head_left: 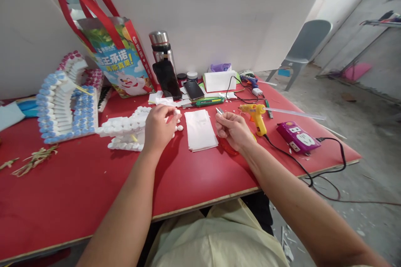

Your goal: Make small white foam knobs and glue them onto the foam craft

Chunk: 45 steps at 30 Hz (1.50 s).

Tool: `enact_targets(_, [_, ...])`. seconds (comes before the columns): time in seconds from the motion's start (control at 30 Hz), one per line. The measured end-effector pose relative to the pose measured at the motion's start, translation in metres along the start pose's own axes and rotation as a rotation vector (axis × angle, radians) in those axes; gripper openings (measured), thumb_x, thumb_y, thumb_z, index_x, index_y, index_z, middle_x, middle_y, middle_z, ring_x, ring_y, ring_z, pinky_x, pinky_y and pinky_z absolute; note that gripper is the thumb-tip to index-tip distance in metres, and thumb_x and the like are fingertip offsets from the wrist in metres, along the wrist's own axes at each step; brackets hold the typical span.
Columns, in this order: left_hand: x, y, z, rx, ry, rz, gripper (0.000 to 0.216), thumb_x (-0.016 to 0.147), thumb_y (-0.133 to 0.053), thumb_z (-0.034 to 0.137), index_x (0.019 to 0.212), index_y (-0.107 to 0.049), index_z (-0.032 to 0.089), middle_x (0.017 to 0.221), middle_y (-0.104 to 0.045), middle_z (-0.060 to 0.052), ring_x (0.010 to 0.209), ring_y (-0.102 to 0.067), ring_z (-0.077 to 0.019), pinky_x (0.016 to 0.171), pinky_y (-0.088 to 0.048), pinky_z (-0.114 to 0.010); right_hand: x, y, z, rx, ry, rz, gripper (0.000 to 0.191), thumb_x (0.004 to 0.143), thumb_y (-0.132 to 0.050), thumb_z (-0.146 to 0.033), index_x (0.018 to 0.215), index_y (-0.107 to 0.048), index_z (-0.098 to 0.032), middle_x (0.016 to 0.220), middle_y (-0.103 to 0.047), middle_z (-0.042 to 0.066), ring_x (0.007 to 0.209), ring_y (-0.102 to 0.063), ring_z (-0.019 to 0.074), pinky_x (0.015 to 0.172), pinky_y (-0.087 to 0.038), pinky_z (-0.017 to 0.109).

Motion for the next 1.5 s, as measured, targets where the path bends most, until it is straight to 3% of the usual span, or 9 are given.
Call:
enact_targets(0.13, [-0.006,-0.026,-0.007,0.212,-0.093,-0.208,0.01,0.085,-0.062,0.015,0.086,-0.071,0.02,0.092,-0.067,-0.009,0.094,-0.058,-0.0291,0.089,-0.048,-0.046,0.0,-0.003,0.002,-0.06,-0.02,-0.064,0.039,0.066,-0.091,-0.043,0.073,-0.067,-0.014,0.069,-0.071,0.005,0.049,-0.059,0.009,0.044,-0.042,0.021])
enact_targets(0.33, [-0.009,-0.034,-0.017,0.294,-0.078,-0.235,0.015,0.082,-0.062,0.013,0.085,-0.074,0.021,0.094,-0.065,-0.011,0.099,-0.056,-0.033,0.092,-0.045,-0.052,-0.002,-0.003,-0.002,-0.134,0.021,-0.048,0.034,0.068,-0.09,-0.04,0.07,-0.067,-0.014,0.067,-0.072,0.006,0.047,-0.06,0.0095,0.042,-0.041,0.021])
enact_targets(0.53, [-0.009,-0.028,0.002,0.113,-0.11,-0.177,0.021,0.088,-0.06,0.016,0.103,-0.073,0.019,0.1,-0.068,-0.01,0.102,-0.059,-0.0292,0.095,-0.048,-0.046,-0.004,0.004,-0.012,-0.045,0.119,0.046,0.043,0.069,-0.09,-0.041,0.06,-0.056,-0.018,0.051,-0.059,-0.002,0.035,-0.043,0.0048,0.035,-0.028,0.021])
enact_targets(0.87, [-0.021,-0.043,0.03,-0.142,-0.134,-0.522,0.03,0.081,-0.079,0.039,0.107,-0.075,0.024,0.105,-0.069,-0.007,0.1,-0.062,-0.0269,0.089,-0.05,-0.042,-0.003,0.006,-0.014,-0.055,0.106,0.03,0.034,0.068,-0.088,-0.04,0.082,-0.07,-0.014,0.076,-0.075,0.007,0.05,-0.062,0.0104,0.043,-0.045,0.021])
enact_targets(1.03, [-0.028,-0.047,0.045,-0.155,-0.252,-0.72,0.054,0.067,-0.089,0.052,0.112,-0.074,0.028,0.115,-0.068,-0.009,0.112,-0.059,-0.0317,0.1,-0.046,-0.048,-0.003,0.007,-0.015,-0.097,0.121,0.061,0.035,0.069,-0.089,-0.041,0.07,-0.064,-0.016,0.062,-0.069,0.003,0.042,-0.055,0.0084,0.038,-0.038,0.02])
enact_targets(1.23, [-0.033,-0.054,0.045,-0.148,-0.203,-0.777,0.032,0.072,-0.088,0.035,0.099,-0.073,0.025,0.112,-0.067,-0.008,0.112,-0.058,-0.0308,0.098,-0.047,-0.046,-0.002,0.014,-0.015,-0.102,0.159,0.129,0.045,0.076,-0.082,-0.052,0.062,-0.056,-0.019,0.047,-0.057,-0.001,0.031,-0.042,0.007,0.031,-0.025,0.022])
enact_targets(1.3, [-0.034,-0.056,0.043,-0.156,-0.192,-0.766,0.026,0.074,-0.085,0.032,0.097,-0.073,0.026,0.111,-0.066,-0.007,0.11,-0.059,-0.03,0.097,-0.048,-0.046,-0.002,0.018,-0.017,-0.079,0.183,0.164,0.041,0.076,-0.082,-0.049,0.065,-0.058,-0.019,0.052,-0.06,-0.001,0.035,-0.043,0.0066,0.034,-0.027,0.022])
enact_targets(1.4, [-0.034,-0.057,0.04,-0.153,-0.174,-0.765,0.022,0.076,-0.081,0.029,0.096,-0.072,0.026,0.111,-0.066,-0.007,0.11,-0.06,-0.0301,0.097,-0.048,-0.046,0.0,0.025,-0.026,-0.04,0.245,0.235,0.028,0.067,-0.085,-0.029,0.085,-0.066,-0.02,0.084,-0.073,0.003,0.054,-0.058,0.0096,0.046,-0.042,0.023])
enact_targets(1.5, [-0.034,-0.058,0.038,-0.145,-0.164,-0.783,0.022,0.077,-0.079,0.029,0.097,-0.071,0.025,0.112,-0.065,-0.007,0.11,-0.06,-0.0307,0.096,-0.049,-0.046,0.009,0.016,-0.043,-0.295,0.31,0.241,0.029,0.069,-0.08,-0.022,0.096,-0.073,-0.021,0.098,-0.074,0.004,0.07,-0.063,0.0137,0.061,-0.049,0.028])
Point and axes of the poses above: each hand's wrist, its own x-axis towards the middle knuckle, its own y-axis out of the back of the hand, z = x × y, the point moved 6 cm from there along x, towards the middle knuckle
